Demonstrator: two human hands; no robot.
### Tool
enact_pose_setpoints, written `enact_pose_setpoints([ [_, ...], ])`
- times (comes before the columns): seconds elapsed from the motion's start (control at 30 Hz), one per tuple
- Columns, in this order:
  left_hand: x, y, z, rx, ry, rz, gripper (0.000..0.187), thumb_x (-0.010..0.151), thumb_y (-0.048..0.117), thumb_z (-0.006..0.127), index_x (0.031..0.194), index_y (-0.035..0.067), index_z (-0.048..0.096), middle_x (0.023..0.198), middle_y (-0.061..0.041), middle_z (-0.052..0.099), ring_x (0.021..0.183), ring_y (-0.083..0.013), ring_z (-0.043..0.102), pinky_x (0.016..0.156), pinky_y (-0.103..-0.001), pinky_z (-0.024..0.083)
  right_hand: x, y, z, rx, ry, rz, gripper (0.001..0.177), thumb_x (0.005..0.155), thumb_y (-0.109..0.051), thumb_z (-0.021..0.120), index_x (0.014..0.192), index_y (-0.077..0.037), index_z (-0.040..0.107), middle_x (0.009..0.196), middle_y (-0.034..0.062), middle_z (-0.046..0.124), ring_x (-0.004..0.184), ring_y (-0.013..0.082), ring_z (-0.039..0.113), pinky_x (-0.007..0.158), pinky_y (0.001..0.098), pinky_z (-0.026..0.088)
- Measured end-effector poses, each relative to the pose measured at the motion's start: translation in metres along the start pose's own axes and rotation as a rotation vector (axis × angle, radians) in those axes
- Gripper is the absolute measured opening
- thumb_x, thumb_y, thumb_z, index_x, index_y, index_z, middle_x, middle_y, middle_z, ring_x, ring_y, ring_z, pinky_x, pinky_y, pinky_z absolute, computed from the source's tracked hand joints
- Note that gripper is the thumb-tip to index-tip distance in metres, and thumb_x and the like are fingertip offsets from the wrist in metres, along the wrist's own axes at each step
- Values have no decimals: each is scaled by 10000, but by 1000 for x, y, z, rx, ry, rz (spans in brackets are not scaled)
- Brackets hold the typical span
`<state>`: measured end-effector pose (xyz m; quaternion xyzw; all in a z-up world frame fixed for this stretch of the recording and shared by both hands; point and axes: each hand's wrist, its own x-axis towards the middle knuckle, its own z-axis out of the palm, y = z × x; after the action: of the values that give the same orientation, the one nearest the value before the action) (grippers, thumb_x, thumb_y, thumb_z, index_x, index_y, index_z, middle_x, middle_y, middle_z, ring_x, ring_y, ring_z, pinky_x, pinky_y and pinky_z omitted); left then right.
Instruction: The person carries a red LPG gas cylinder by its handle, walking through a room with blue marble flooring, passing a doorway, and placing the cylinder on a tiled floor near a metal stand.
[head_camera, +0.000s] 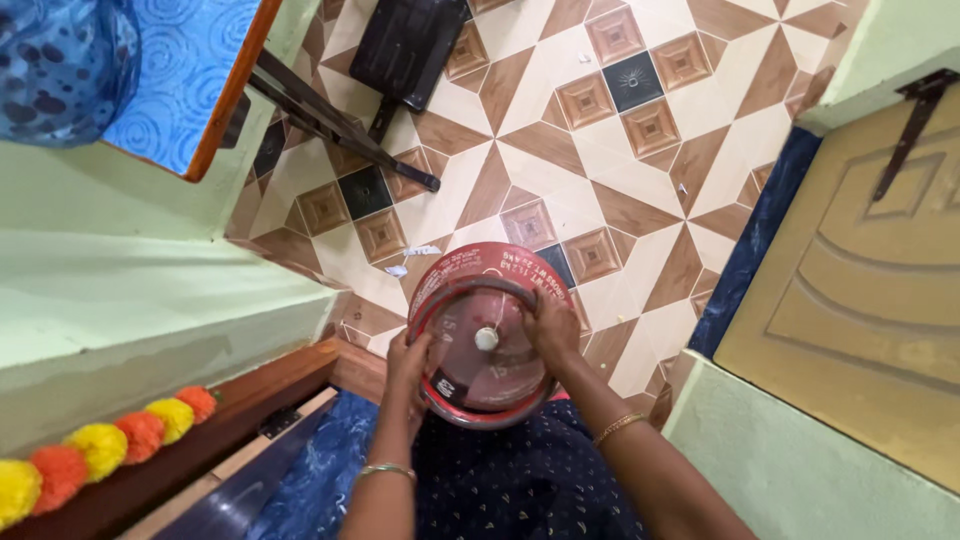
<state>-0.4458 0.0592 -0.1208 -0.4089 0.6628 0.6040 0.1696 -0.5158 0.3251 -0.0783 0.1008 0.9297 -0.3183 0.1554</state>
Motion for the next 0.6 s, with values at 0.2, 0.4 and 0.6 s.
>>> enact_pose_setpoints([
  [0.2, -4, 2, 11, 229, 222, 89, 349, 774, 214, 736, 1055, 11, 776, 881, -123, 791, 748, -171, 722, 634, -288, 546, -1, 14, -2, 94, 20, -18, 383, 864, -372, 772, 1125, -99, 708, 873, 181, 743, 793, 367, 727, 725, 486, 556],
  [0.4, -36, 34, 69, 426, 187, 152, 431, 773, 355, 752, 1072, 45, 743, 945, -195, 757, 896, -339, 736, 835, -434, 553, -11, 56, -45, 353, 28, 127, 265, 867, -282, 743, 1056, -96, 752, 847, 130, 764, 738, 246, 741, 685, 412, 553],
  [0.6, -69, 89, 158, 613, -6, 387, 386, 773, 341, 648, 1025, 76, 773, 927, -237, 738, 939, -419, 713, 840, -498, 540, -30, 128, -76, 381, 268, 224, 278, 930, -317, 763, 1005, -50, 733, 715, 117, 686, 634, 164, 618, 614, 365, 487],
])
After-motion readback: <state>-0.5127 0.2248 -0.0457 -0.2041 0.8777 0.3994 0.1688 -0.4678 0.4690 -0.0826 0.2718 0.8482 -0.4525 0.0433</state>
